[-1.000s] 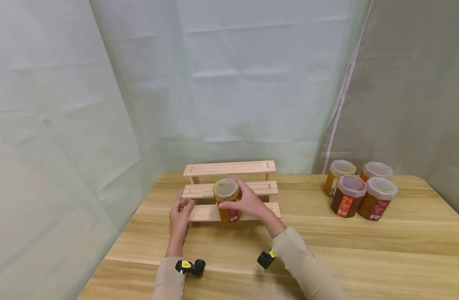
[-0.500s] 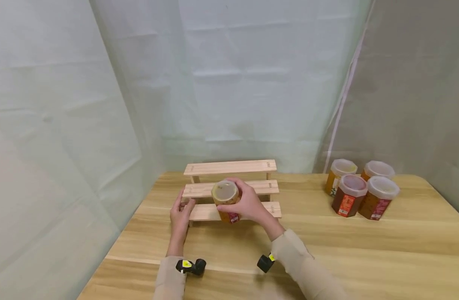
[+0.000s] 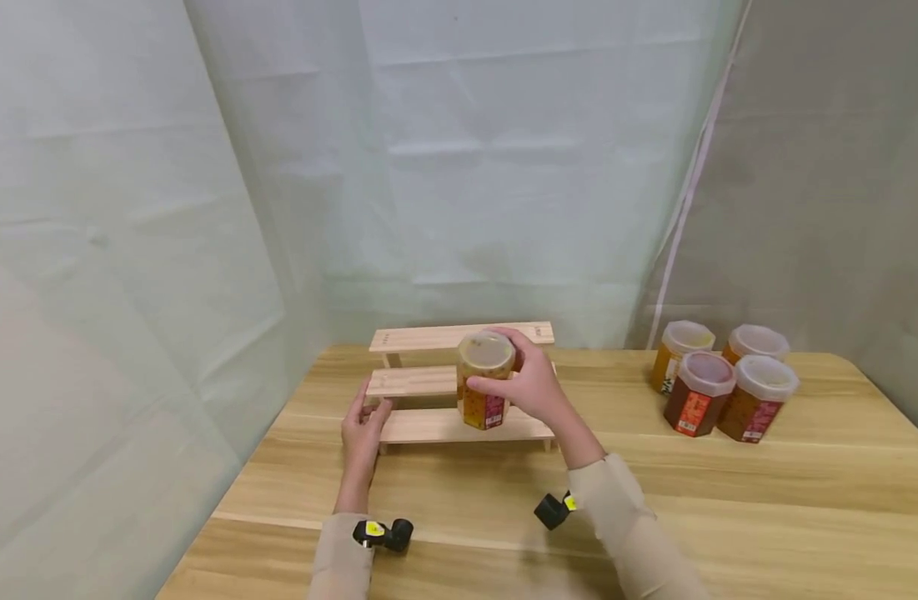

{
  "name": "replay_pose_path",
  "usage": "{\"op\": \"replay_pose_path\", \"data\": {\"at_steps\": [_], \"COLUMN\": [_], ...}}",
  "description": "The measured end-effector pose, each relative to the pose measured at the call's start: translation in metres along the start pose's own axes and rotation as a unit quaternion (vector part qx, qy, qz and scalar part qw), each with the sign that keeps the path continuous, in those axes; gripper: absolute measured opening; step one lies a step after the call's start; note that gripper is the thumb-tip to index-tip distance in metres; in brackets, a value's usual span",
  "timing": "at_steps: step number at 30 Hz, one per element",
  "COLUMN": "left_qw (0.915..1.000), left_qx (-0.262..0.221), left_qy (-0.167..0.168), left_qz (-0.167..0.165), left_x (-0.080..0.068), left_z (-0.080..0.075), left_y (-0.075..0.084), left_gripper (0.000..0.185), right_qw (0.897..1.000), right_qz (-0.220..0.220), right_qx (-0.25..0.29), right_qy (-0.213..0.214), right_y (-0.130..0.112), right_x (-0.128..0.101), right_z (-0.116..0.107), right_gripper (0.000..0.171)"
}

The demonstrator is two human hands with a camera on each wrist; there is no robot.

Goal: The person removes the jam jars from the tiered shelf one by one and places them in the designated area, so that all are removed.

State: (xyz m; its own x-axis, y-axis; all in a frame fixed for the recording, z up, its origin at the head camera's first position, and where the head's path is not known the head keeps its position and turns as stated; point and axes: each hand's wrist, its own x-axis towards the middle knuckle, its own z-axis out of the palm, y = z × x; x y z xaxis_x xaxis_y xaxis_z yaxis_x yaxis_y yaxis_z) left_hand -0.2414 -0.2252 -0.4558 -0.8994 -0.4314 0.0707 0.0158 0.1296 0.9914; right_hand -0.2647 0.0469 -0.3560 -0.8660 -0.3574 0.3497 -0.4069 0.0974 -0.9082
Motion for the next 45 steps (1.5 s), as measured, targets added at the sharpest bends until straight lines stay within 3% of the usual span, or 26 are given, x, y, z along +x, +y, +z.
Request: {"op": "replay_pose_path", "data": {"at_steps": [9, 14, 19, 22, 25, 29, 31, 39, 45], "left_qw": [0.9997, 0.9996, 0.9994, 0.9992, 0.9988, 0.9994, 0.9995, 0.9993, 0.9993], "left_qx": [0.004, 0.014, 0.018, 0.027, 0.033, 0.024, 0.016, 0.026, 0.021], "left_qy": [0.008, 0.01, 0.019, 0.021, 0.028, 0.018, 0.018, 0.013, 0.014], "left_qz": [0.023, 0.024, 0.022, 0.022, 0.02, 0.019, 0.021, 0.023, 0.026], "left_x": [0.008, 0.011, 0.013, 0.013, 0.012, 0.014, 0.014, 0.015, 0.017], "left_z": [0.006, 0.009, 0.003, -0.002, -0.005, -0.005, -0.005, 0.0, 0.004], "left_y": [-0.017, -0.021, -0.021, -0.023, -0.025, -0.023, -0.021, -0.02, -0.02], "left_gripper": [0.058, 0.059, 0.058, 0.058, 0.059, 0.061, 0.06, 0.058, 0.058], "right_qw": [0.996, 0.991, 0.988, 0.99, 0.989, 0.976, 0.971, 0.96, 0.955], "right_qz": [0.014, -0.002, -0.003, 0.0, 0.01, 0.028, 0.04, 0.097, 0.122], "right_qx": [0.004, 0.02, 0.045, 0.012, -0.055, -0.155, -0.18, -0.213, -0.217], "right_qy": [0.085, 0.135, 0.146, 0.143, 0.137, 0.148, 0.153, 0.153, 0.163], "right_y": [-0.012, -0.035, -0.051, -0.055, -0.058, -0.055, -0.05, -0.027, -0.009], "right_x": [-0.004, -0.025, -0.05, -0.061, -0.071, -0.089, -0.1, -0.145, -0.162], "right_z": [-0.038, -0.068, -0.105, -0.129, -0.153, -0.182, -0.194, -0.222, -0.235], "right_gripper": [0.065, 0.061, 0.052, 0.051, 0.053, 0.055, 0.056, 0.057, 0.057]}}
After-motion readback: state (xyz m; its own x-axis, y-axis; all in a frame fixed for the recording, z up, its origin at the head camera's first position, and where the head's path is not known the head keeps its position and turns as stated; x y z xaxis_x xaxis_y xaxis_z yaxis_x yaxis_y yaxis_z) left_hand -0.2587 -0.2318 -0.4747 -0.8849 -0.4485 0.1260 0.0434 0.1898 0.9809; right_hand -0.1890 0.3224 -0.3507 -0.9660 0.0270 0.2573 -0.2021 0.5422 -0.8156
